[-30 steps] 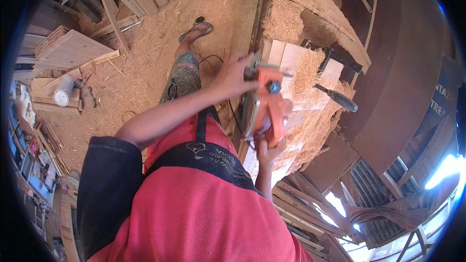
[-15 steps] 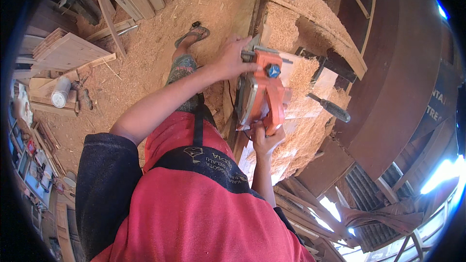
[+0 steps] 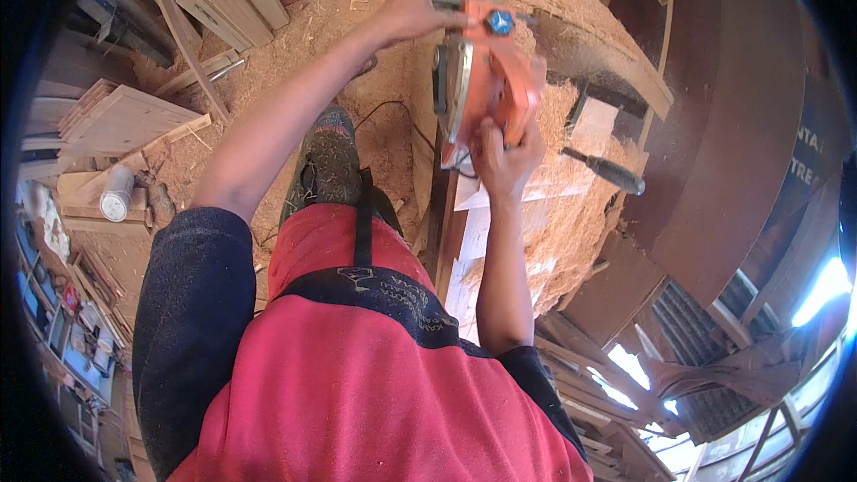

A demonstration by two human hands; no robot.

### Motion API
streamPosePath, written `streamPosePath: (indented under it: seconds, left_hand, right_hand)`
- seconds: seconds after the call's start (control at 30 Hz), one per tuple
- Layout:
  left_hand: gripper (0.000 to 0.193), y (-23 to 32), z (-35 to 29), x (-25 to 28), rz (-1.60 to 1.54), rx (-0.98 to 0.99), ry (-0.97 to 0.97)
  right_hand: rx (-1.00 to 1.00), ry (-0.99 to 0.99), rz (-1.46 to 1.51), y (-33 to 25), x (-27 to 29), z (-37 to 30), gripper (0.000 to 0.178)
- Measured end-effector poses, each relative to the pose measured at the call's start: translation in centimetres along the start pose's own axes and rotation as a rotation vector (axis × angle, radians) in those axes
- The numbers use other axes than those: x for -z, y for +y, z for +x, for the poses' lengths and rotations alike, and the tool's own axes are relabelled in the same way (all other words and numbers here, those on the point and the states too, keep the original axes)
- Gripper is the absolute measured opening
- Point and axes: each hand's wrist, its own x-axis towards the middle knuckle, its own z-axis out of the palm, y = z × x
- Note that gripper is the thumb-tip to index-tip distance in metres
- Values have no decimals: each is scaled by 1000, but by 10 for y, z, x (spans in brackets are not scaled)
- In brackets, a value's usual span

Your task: The person sands the surface and edges of a wooden board using an electric sander, then uses a hammer to secure a wood piece to a larger assembly, and subsequently checks the fit of the sanded board.

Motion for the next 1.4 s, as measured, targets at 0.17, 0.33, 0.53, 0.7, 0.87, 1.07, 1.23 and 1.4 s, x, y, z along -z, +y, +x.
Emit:
streamPosePath:
  seconds: [0.17,0.33,0.53,0.7,0.87,1.07,1.23,1.4]
  left_hand:
    - [83,45,-62,16,176,53,226]
    - [73,64,-219,-13,215,107,329]
    - [43,61,-270,-48,40,200,45]
    - [40,35,-178,-124,-113,325,276]
    - [35,-29,-71,-173,-296,397,596]
    - [16,-19,-65,-185,-659,396,388]
    - [21,-57,-43,-142,-580,433,343]
    - [24,-52,-31,-127,-409,517,274]
  right_hand:
    - [-202,-283,166,-55,27,-28,35]
    - [-420,-567,547,-66,56,-120,57]
    - [-567,-165,406,-19,105,-273,32]
    - [-568,225,513,-24,159,-365,20]
    - [-599,530,561,-9,191,-408,31]
    - [-697,886,492,49,219,-464,18]
    - [-721,1044,559,98,235,-462,13]
    - [-810,1103,213,160,231,-480,17]
